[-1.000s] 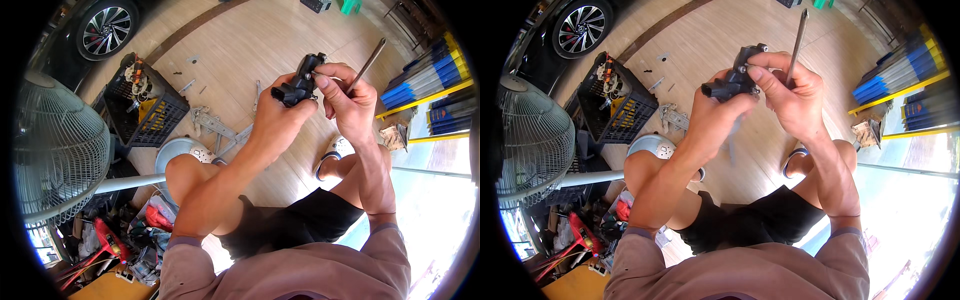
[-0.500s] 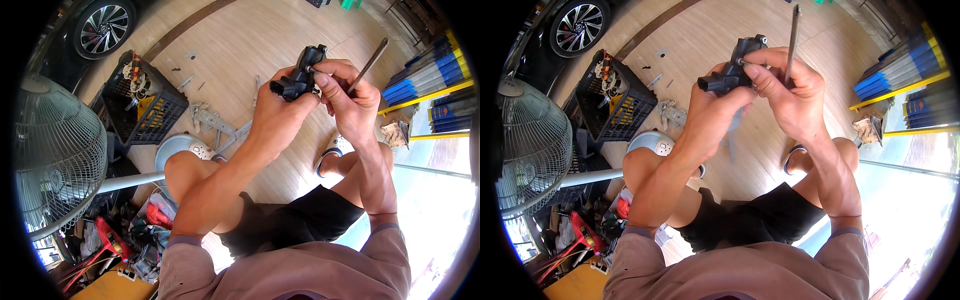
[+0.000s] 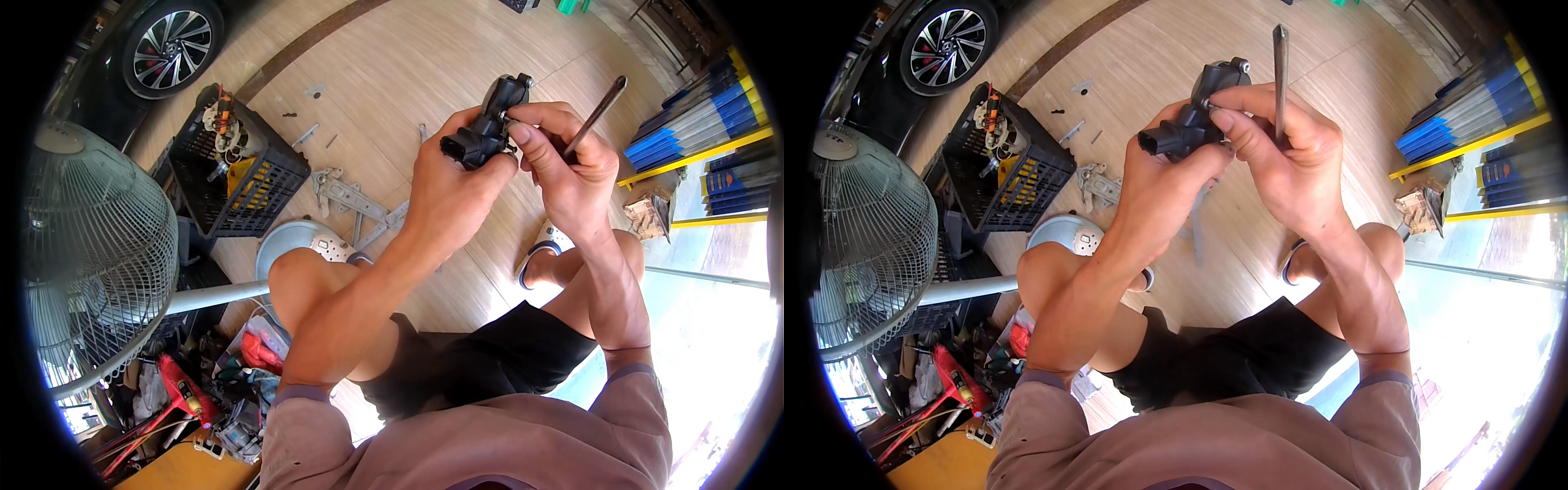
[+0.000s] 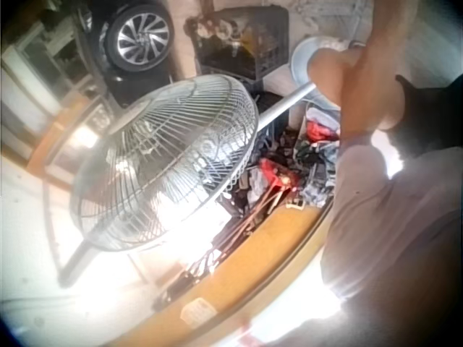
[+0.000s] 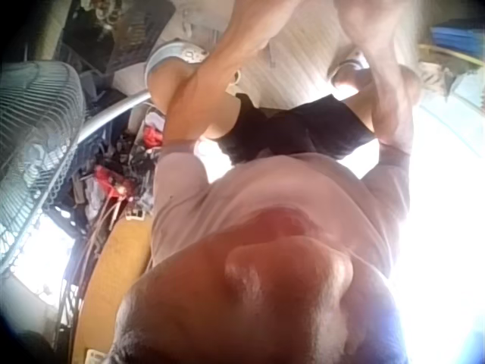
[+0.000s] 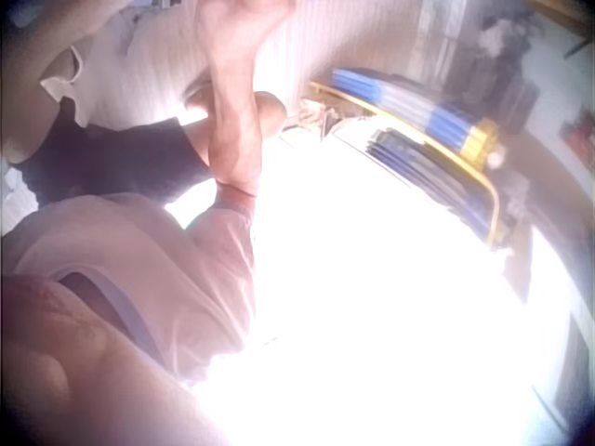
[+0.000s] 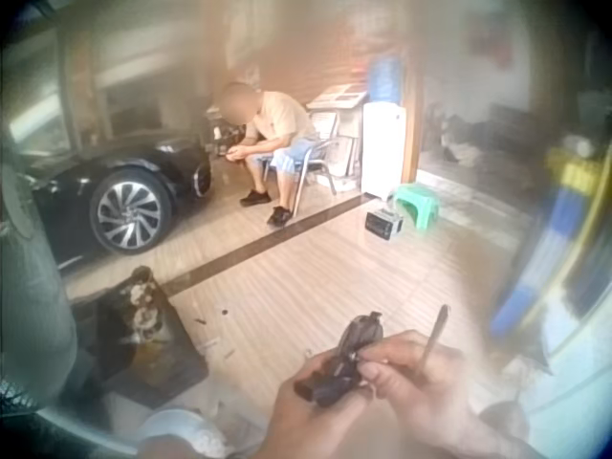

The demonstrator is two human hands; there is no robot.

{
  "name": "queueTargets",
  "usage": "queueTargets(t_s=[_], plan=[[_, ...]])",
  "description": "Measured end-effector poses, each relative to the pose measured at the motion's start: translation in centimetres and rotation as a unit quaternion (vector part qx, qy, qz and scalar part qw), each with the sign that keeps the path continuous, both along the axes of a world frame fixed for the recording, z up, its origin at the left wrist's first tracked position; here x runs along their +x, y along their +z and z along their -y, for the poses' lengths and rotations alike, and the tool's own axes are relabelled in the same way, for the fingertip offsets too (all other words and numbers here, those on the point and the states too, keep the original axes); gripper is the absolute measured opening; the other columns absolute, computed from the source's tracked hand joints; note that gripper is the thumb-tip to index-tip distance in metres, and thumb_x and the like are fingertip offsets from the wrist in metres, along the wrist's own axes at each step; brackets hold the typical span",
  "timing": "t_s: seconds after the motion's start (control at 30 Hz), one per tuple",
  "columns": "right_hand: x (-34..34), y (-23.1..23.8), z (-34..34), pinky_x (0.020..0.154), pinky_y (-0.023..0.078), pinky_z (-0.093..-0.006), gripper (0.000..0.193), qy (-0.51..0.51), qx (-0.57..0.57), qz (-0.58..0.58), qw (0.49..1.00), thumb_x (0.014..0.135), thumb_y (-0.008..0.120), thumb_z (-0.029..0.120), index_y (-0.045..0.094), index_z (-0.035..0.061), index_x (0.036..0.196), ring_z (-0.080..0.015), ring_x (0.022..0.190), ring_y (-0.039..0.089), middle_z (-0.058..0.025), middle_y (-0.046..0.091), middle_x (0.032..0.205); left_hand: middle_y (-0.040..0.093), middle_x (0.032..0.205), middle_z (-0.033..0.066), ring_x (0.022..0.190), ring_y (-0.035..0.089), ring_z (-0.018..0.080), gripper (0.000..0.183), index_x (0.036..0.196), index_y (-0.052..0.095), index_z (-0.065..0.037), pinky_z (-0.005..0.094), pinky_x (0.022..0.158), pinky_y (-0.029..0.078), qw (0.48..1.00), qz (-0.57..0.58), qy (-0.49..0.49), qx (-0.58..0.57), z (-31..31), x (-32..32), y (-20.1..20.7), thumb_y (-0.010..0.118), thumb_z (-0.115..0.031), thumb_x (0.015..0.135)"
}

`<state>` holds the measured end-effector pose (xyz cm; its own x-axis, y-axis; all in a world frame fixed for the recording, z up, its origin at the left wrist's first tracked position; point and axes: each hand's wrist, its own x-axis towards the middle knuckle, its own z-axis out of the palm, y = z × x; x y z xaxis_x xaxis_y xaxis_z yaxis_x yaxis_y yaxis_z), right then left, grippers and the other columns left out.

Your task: The person assembles a power window motor and regulator assembly by hand, using a screwdriver to tighten screws on the motor casing and then fitting the motor gear onto the regulator gear teeth.

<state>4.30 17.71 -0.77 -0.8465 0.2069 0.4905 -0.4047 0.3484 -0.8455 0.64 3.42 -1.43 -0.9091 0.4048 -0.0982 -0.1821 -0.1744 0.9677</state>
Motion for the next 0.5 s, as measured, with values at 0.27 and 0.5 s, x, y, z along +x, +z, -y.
queueTargets(t_s=[0.27, 0.5], plan=[[-0.02, -0.13, -0.44, 0.059, 0.046, -0.021, 0.014, 0.015, -0.014, -0.016, 1.0, 0.088, 0.072, -0.001, 0.071, 0.0007, 0.102, -0.0072, 0.069, 0.059, -0.0041, 0.067, 0.091, 0.062, 0.083, 0.0018, 0.073, 0.056, 0.0075, 0.042, 0.12, 0.059, 0.005, 0.0244, 0.065, 0.046, 1.0, -0.019, -0.005, -0.013, -0.16, -0.05, 0.44, 0.064, -0.005, 0.079], [0.01, 0.0, -0.32, 0.056, 0.047, -0.0215, 0.015, -0.007, 0.006, -0.005, 1.0, 0.088, 0.072, 0.0, 0.071, 0.0012, 0.103, -0.0067, 0.065, 0.058, -0.0032, 0.067, 0.083, 0.065, 0.088, 0.0048, 0.075, 0.058, 0.008, 0.041, 0.121, 0.057, 0.006, 0.0236, 0.067, 0.047, 1.0, -0.006, -0.014, 0.012, -0.15, 0.01, 0.35, 0.064, -0.002, 0.08]])
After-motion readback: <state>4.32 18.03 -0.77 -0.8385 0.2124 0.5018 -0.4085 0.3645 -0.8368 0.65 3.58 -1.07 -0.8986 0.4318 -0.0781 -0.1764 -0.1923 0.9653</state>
